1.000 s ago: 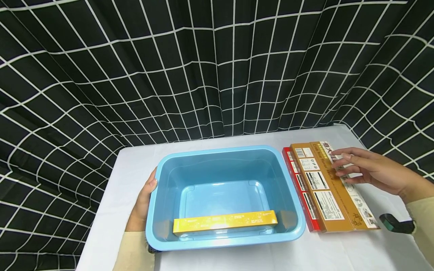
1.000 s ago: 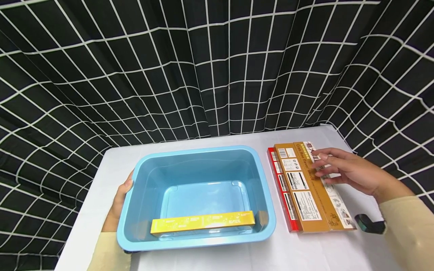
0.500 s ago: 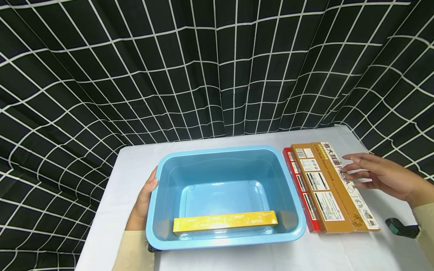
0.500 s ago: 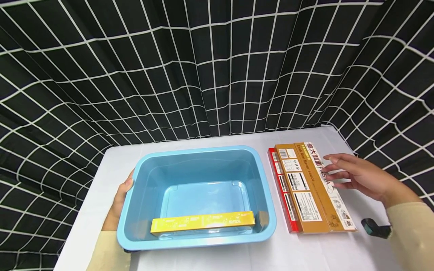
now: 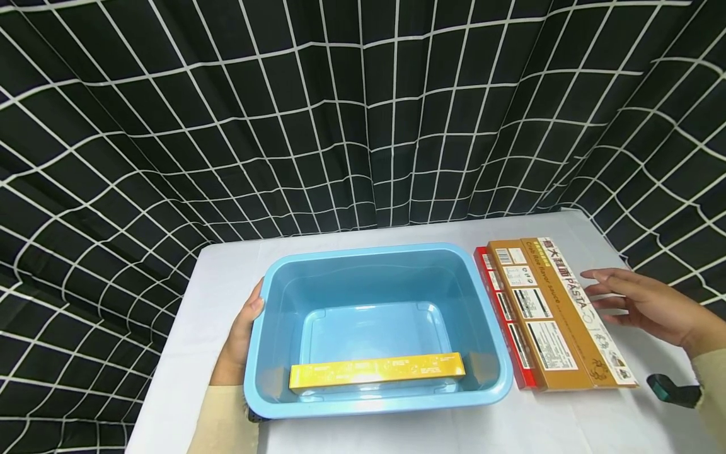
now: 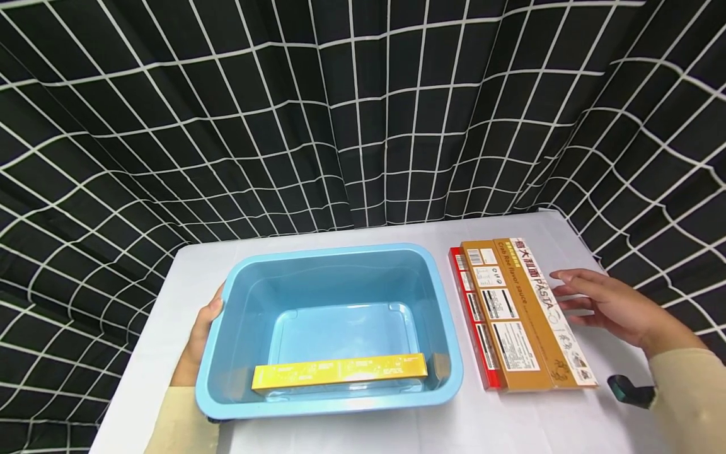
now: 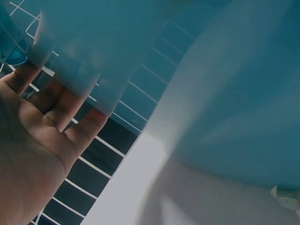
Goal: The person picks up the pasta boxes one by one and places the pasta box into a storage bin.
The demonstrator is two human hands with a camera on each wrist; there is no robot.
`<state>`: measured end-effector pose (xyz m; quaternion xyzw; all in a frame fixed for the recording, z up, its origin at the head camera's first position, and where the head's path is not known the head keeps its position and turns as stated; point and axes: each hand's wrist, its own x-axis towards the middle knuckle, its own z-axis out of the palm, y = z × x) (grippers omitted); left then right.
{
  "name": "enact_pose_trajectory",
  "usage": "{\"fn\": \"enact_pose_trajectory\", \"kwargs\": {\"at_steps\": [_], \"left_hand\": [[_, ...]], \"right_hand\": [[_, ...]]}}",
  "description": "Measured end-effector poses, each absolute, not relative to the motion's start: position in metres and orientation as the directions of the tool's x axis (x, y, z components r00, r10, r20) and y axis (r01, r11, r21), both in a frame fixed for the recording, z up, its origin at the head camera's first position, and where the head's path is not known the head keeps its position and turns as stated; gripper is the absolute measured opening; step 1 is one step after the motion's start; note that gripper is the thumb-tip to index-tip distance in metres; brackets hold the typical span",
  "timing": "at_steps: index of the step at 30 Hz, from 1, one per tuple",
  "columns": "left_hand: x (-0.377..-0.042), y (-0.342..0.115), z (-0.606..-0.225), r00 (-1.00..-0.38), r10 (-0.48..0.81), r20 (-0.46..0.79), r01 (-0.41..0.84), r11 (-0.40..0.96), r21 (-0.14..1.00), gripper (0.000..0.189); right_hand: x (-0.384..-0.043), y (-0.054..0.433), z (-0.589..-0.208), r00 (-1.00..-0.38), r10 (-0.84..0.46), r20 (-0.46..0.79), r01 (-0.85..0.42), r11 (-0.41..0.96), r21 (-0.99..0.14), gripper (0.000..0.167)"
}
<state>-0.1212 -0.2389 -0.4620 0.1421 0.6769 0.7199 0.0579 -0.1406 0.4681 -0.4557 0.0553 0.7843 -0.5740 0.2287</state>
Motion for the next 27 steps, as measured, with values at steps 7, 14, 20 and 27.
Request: {"fn": "enact_pose_trajectory", "kwargs": {"at_steps": [7, 14, 20, 27], "left_hand": [[-0.115, -0.234, -0.461, -0.962, 0.250, 0.107, 0.086, -0.093, 0.992, 0.070], [-0.113, -0.235, -0.459, -0.954, 0.272, 0.129, 0.104, -0.103, 0.989, 0.069], [-0.112, -0.236, -0.460, -0.951, 0.276, 0.136, 0.114, -0.095, 0.989, 0.069], [-0.111, -0.237, -0.461, -0.956, 0.266, 0.128, 0.110, -0.084, 0.990, 0.069]], "right_hand": [[-0.141, 0.465, -0.464, -0.865, -0.176, -0.470, 0.401, 0.322, -0.858, 0.029], [-0.141, 0.460, -0.466, -0.855, -0.156, -0.495, 0.424, 0.342, -0.839, 0.023], [-0.141, 0.451, -0.470, -0.845, -0.168, -0.508, 0.419, 0.384, -0.823, 0.065], [-0.143, 0.453, -0.470, -0.822, -0.191, -0.537, 0.451, 0.358, -0.818, 0.061]]}}
